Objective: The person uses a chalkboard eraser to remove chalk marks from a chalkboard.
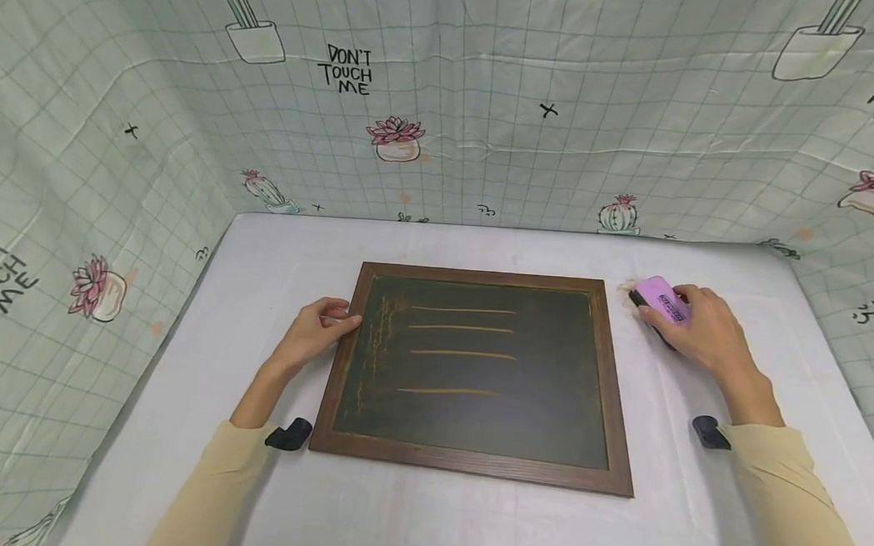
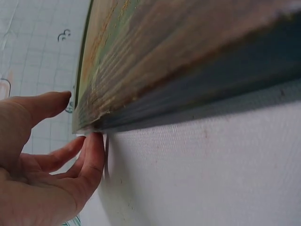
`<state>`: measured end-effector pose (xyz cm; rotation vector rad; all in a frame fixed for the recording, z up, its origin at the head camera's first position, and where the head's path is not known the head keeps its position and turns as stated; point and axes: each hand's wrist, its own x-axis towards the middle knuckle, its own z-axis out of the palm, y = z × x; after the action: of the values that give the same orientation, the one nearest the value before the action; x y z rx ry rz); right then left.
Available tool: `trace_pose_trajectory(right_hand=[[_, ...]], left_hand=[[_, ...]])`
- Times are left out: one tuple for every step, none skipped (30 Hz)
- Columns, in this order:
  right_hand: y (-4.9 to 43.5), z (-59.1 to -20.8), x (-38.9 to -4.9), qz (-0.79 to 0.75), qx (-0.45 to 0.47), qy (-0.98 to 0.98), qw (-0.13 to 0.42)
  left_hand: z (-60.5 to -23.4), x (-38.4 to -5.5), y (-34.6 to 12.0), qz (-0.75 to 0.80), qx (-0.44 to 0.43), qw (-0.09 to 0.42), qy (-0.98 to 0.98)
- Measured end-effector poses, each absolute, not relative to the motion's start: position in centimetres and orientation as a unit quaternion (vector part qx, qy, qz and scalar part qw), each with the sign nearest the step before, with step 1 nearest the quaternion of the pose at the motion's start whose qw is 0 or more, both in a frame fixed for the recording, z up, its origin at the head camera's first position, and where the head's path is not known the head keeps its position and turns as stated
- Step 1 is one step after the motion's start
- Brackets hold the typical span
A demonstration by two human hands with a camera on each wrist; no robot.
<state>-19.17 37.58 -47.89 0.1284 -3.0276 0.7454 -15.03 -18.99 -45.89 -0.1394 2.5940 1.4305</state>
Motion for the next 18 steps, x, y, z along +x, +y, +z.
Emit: trace_pose_trajectory(right_hand=[[37.57,-47.90,-19.18,0.238,0.042,-0.970,0.011],[37.61,-47.92,-19.17,0.237,0.043,-0.970,0.010],[37.63,-47.93,-19.18,0.236,0.045,-0.971,0.011],[37.68,-47.94,-19.20,0.236,0.048,-0.971,0.011],[37.74,-47.97,-19.23,0.234,0.050,-0.971,0.013],[37.79,-47.98,-19.24,0.232,0.053,-0.971,0.014],[37.83,-47.97,-19.25,0.231,0.055,-0.971,0.016],[37.87,-47.94,-19.25,0.229,0.056,-0.972,0.017],[37.89,-47.91,-19.25,0.227,0.058,-0.972,0.019],[37.89,-47.87,-19.24,0.225,0.058,-0.972,0.022],[37.90,-47.84,-19.23,0.224,0.059,-0.973,0.025],[37.89,-47.80,-19.22,0.223,0.060,-0.973,0.028],[37.86,-47.75,-19.23,0.222,0.062,-0.973,0.031],[37.84,-47.73,-19.24,0.221,0.064,-0.973,0.034],[37.83,-47.71,-19.25,0.221,0.067,-0.972,0.038],[37.82,-47.69,-19.27,0.221,0.070,-0.972,0.040],[37.78,-47.67,-19.29,0.221,0.074,-0.971,0.044],[37.75,-47.66,-19.31,0.221,0.079,-0.971,0.048]], left_hand=[[-45.86,-15.01,-18.95,0.480,-0.045,0.090,0.872],[-45.84,-15.01,-18.92,0.479,-0.043,0.091,0.872],[-45.83,-15.00,-18.88,0.478,-0.042,0.093,0.872],[-45.84,-15.02,-18.85,0.478,-0.041,0.093,0.873],[-45.86,-15.06,-18.81,0.477,-0.040,0.093,0.873],[-45.89,-15.09,-18.78,0.477,-0.040,0.094,0.873],[-45.94,-15.14,-18.74,0.477,-0.039,0.093,0.873],[-46.00,-15.19,-18.73,0.477,-0.038,0.093,0.873],[-46.06,-15.24,-18.71,0.476,-0.038,0.093,0.874],[-46.11,-15.28,-18.70,0.475,-0.037,0.092,0.875],[-46.16,-15.32,-18.68,0.473,-0.036,0.092,0.875],[-46.20,-15.34,-18.68,0.471,-0.036,0.093,0.876],[-46.23,-15.36,-18.68,0.470,-0.036,0.093,0.877],[-46.24,-15.35,-18.68,0.469,-0.037,0.093,0.878],[-46.25,-15.34,-18.68,0.469,-0.037,0.094,0.877],[-46.27,-15.32,-18.71,0.469,-0.038,0.094,0.877],[-46.28,-15.30,-18.73,0.469,-0.038,0.094,0.877],[-46.31,-15.29,-18.76,0.470,-0.039,0.093,0.877]])
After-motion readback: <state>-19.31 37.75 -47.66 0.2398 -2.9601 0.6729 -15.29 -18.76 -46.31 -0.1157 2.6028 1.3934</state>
